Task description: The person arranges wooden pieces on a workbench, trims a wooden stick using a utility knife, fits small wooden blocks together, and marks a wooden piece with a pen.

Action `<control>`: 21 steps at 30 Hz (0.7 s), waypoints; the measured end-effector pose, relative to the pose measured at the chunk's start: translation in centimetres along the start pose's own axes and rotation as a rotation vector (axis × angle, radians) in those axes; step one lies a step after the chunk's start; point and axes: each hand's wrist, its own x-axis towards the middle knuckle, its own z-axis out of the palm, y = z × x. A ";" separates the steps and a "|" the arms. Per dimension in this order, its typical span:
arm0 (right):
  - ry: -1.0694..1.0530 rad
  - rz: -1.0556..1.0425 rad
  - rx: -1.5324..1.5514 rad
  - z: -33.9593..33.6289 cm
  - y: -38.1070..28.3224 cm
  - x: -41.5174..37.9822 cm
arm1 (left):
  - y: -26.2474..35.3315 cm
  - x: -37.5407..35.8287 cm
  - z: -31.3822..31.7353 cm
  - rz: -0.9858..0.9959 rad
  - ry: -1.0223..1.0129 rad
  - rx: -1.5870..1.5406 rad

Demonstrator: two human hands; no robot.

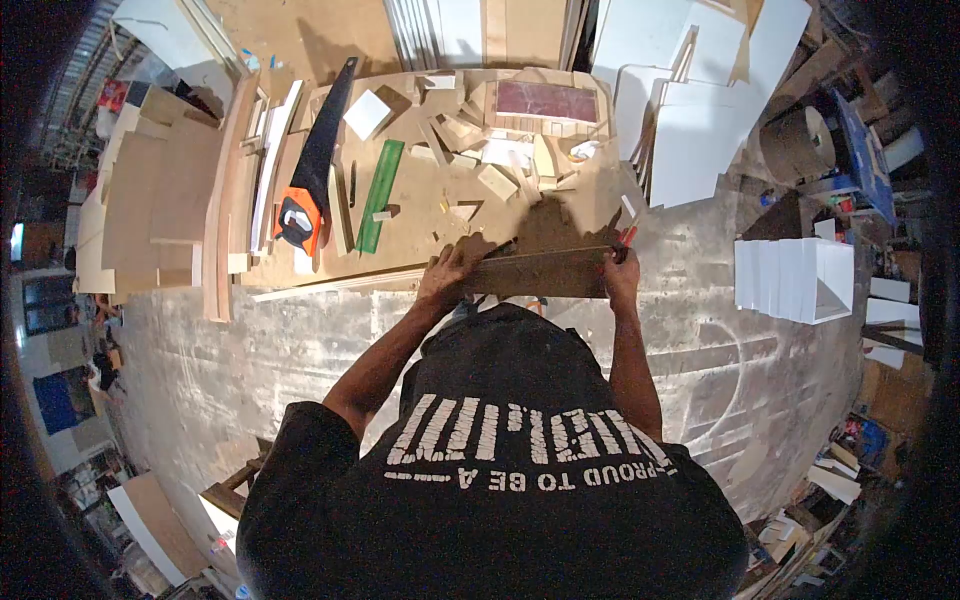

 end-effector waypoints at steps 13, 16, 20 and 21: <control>-0.201 -0.134 0.113 1.3 -1.5 -3.9 | 3.1 2.5 1.8 0.061 0.008 0.043; -0.241 -0.210 0.215 2.0 -1.5 -3.6 | 2.9 2.9 2.0 -0.009 -0.047 0.024; -0.320 -0.274 0.266 2.4 -1.1 -3.0 | 2.4 2.4 2.2 -0.047 -0.059 0.019; -0.336 -0.301 0.296 2.4 -1.1 -2.8 | 2.6 2.1 1.5 -0.047 -0.042 0.016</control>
